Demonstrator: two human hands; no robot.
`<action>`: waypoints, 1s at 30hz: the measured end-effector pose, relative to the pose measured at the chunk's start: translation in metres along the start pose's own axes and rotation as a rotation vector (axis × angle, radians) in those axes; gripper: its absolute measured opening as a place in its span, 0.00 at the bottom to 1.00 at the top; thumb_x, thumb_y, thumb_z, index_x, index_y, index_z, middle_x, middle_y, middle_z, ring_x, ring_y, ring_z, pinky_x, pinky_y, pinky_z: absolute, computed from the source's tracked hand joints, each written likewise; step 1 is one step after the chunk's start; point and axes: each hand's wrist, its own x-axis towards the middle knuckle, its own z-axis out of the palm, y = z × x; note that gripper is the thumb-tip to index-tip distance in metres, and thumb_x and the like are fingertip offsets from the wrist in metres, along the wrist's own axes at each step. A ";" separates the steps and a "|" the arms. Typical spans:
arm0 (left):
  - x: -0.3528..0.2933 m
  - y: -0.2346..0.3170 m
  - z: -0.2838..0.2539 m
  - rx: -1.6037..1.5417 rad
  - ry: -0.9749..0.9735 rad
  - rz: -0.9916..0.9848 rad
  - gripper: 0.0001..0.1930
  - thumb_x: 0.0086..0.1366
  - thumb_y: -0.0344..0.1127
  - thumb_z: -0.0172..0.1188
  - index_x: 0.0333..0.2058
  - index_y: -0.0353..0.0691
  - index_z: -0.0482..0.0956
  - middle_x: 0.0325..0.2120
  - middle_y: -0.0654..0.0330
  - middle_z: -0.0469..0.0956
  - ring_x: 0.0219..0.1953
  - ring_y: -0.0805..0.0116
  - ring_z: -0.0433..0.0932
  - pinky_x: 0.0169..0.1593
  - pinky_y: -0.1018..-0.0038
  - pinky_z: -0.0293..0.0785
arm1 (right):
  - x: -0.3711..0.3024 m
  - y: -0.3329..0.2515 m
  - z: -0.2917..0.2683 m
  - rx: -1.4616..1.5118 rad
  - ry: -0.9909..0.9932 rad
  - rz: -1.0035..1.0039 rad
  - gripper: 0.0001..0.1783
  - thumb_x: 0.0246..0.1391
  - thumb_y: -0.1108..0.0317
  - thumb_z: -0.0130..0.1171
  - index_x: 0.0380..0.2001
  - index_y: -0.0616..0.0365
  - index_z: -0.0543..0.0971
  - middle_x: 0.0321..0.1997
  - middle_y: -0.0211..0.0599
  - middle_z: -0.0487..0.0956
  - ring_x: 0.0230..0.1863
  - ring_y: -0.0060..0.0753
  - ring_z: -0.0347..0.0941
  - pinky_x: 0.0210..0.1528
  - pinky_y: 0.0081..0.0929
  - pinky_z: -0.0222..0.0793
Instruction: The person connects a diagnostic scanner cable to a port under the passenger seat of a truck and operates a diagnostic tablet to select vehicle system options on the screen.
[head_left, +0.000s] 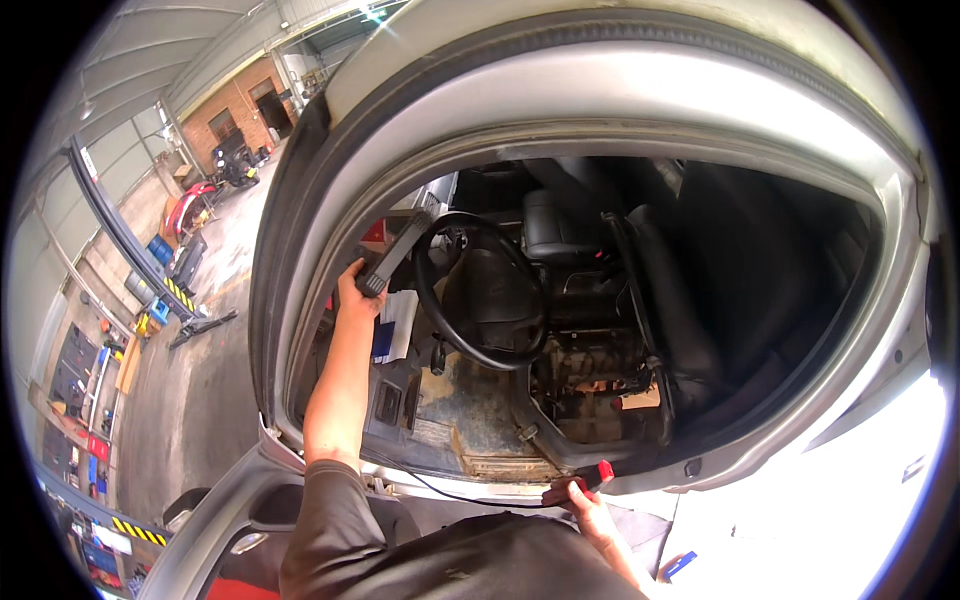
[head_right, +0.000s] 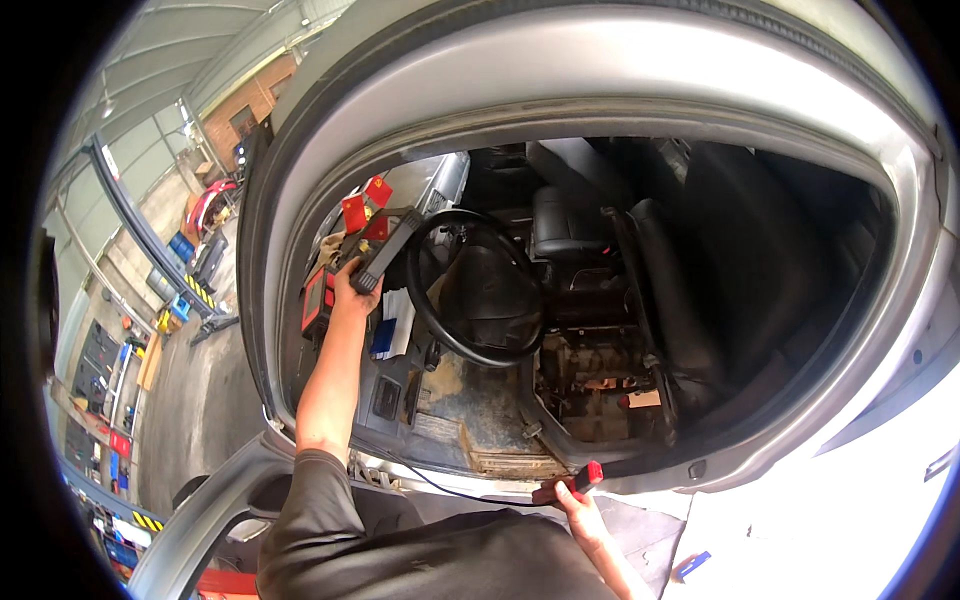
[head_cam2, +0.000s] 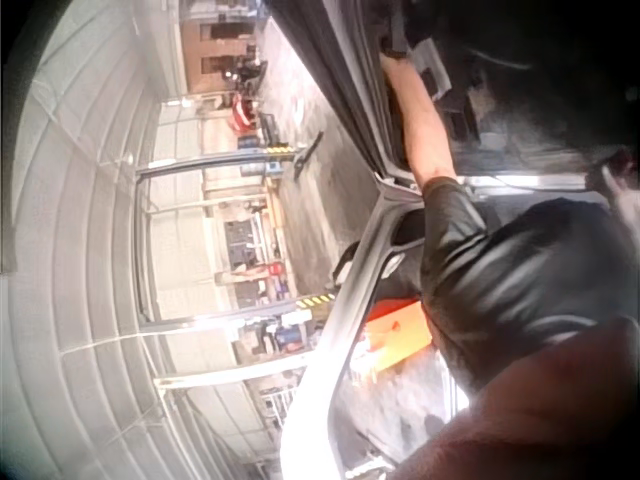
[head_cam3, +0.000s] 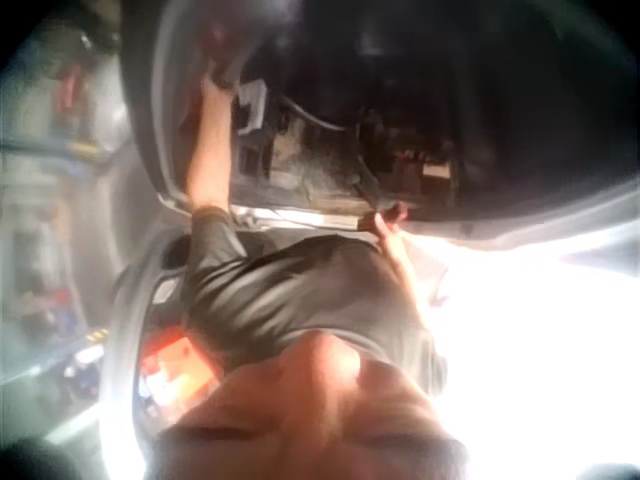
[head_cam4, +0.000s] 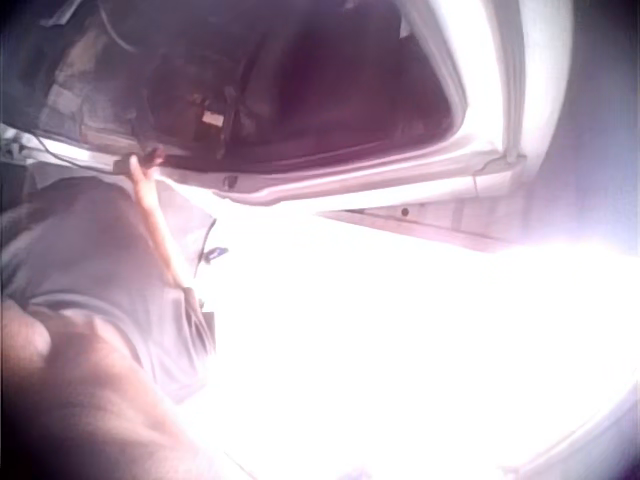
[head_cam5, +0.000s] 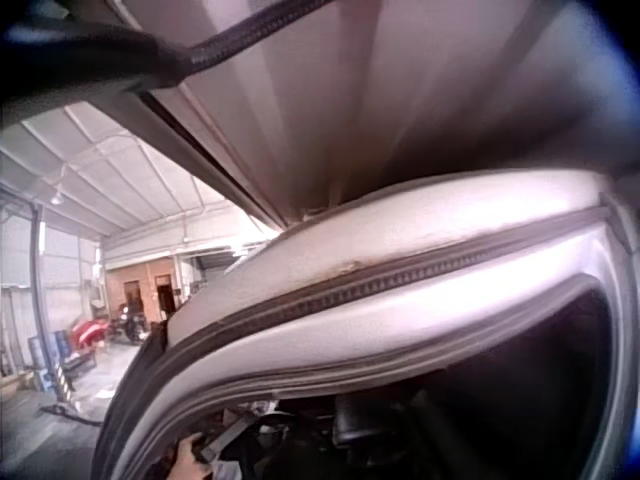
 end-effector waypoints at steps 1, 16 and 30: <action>0.010 0.016 -0.014 -0.002 -0.059 0.037 0.11 0.67 0.37 0.56 0.42 0.35 0.76 0.37 0.53 0.83 0.37 0.53 0.85 0.43 0.59 0.85 | -0.001 -0.006 0.008 -0.023 0.002 0.031 0.24 0.69 0.49 0.50 0.50 0.62 0.75 0.45 0.46 0.83 0.50 0.40 0.79 0.60 0.41 0.69; -0.007 0.093 -0.118 0.162 0.294 0.083 0.14 0.56 0.33 0.62 0.42 0.40 0.77 0.44 0.54 0.79 0.47 0.49 0.79 0.51 0.48 0.78 | 0.014 -0.001 -0.003 -0.001 -0.034 0.099 0.21 0.67 0.53 0.54 0.48 0.63 0.75 0.41 0.42 0.84 0.49 0.34 0.78 0.62 0.35 0.65; -0.068 0.058 -0.136 0.248 0.632 0.517 0.24 0.61 0.34 0.64 0.55 0.33 0.72 0.58 0.47 0.66 0.49 0.48 0.78 0.44 0.58 0.86 | 0.016 -0.014 -0.003 -0.075 -0.044 0.190 0.23 0.68 0.51 0.54 0.44 0.65 0.77 0.42 0.43 0.83 0.49 0.35 0.78 0.59 0.34 0.69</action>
